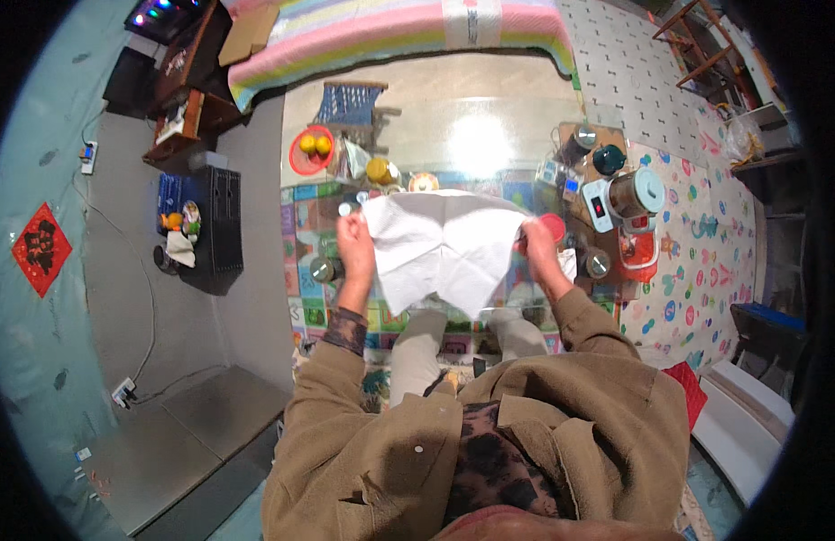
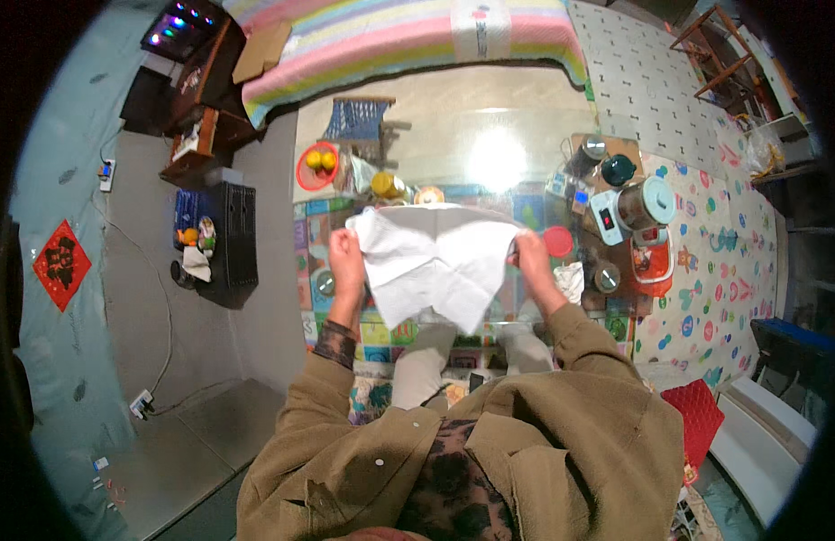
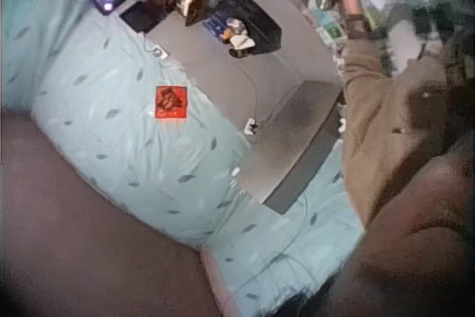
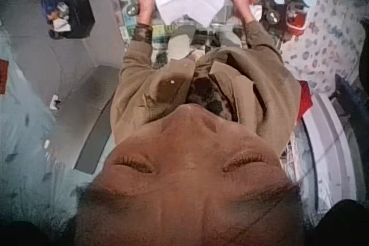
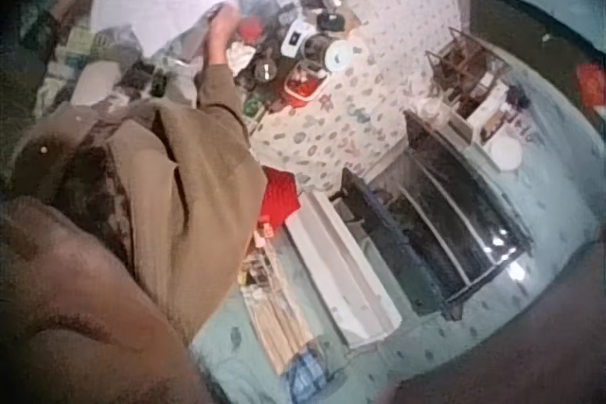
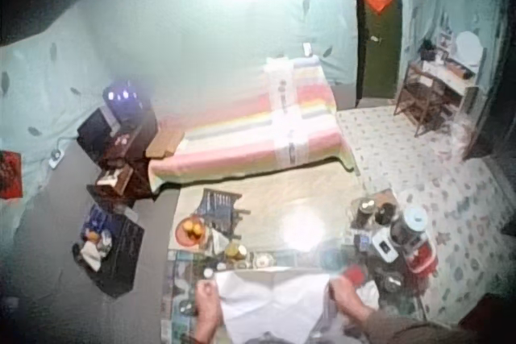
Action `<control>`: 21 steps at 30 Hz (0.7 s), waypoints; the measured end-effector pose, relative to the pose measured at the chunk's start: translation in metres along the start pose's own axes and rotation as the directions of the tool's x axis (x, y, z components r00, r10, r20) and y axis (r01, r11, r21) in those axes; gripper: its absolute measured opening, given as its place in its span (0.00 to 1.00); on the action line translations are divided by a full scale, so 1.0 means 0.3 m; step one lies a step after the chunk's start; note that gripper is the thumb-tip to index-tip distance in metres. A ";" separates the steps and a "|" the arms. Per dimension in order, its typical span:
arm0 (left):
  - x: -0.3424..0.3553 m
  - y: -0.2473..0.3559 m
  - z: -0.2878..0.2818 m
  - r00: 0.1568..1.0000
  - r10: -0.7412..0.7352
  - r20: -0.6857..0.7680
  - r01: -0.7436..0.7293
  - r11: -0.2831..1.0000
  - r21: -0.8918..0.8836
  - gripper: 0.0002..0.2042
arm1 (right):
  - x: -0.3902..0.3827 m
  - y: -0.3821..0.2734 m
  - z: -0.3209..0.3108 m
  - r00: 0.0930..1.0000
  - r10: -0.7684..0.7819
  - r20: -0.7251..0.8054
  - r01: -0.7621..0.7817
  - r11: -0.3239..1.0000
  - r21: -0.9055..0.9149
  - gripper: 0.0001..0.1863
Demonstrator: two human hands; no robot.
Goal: The person wipes a glass-top table with a white cloth, moving items like jars, a kettle, and a bowl of fruit aside to reach different areas. They repeatedly wipe the surface and reposition objects during the cleaning process.
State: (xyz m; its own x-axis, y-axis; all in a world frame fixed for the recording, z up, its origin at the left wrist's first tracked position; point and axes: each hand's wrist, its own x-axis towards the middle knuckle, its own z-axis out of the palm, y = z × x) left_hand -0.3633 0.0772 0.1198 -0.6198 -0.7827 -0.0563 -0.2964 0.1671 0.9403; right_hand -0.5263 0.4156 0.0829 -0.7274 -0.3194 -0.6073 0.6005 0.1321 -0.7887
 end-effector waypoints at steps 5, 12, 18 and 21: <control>0.093 -0.054 0.018 0.988 0.141 -0.067 -0.132 0.984 0.121 0.05 | 0.145 0.016 0.006 0.863 -0.497 -0.093 0.423 0.810 -0.406 0.13; 0.209 -0.300 0.008 0.994 0.067 0.087 -0.076 0.992 0.097 0.12 | 0.393 0.063 -0.002 0.931 -0.349 0.109 0.337 0.705 -0.624 0.19; 0.161 -0.553 0.046 0.969 0.142 0.204 -0.194 0.946 0.261 0.18 | 0.504 0.239 -0.035 0.840 -0.451 0.302 0.510 0.464 -0.724 0.16; 0.103 -0.664 0.073 0.978 0.180 0.107 -0.204 0.933 0.297 0.25 | 0.525 0.318 -0.071 0.839 -0.468 0.277 0.430 0.259 -0.865 0.15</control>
State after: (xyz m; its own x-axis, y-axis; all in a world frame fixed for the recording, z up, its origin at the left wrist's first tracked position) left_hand -0.3392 0.0328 -0.0767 -0.7373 -0.6710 0.0785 -0.3658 0.4942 0.7886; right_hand -0.5906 0.3979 -0.0900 -0.7992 -0.5902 -0.1141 -0.4448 0.7082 -0.5483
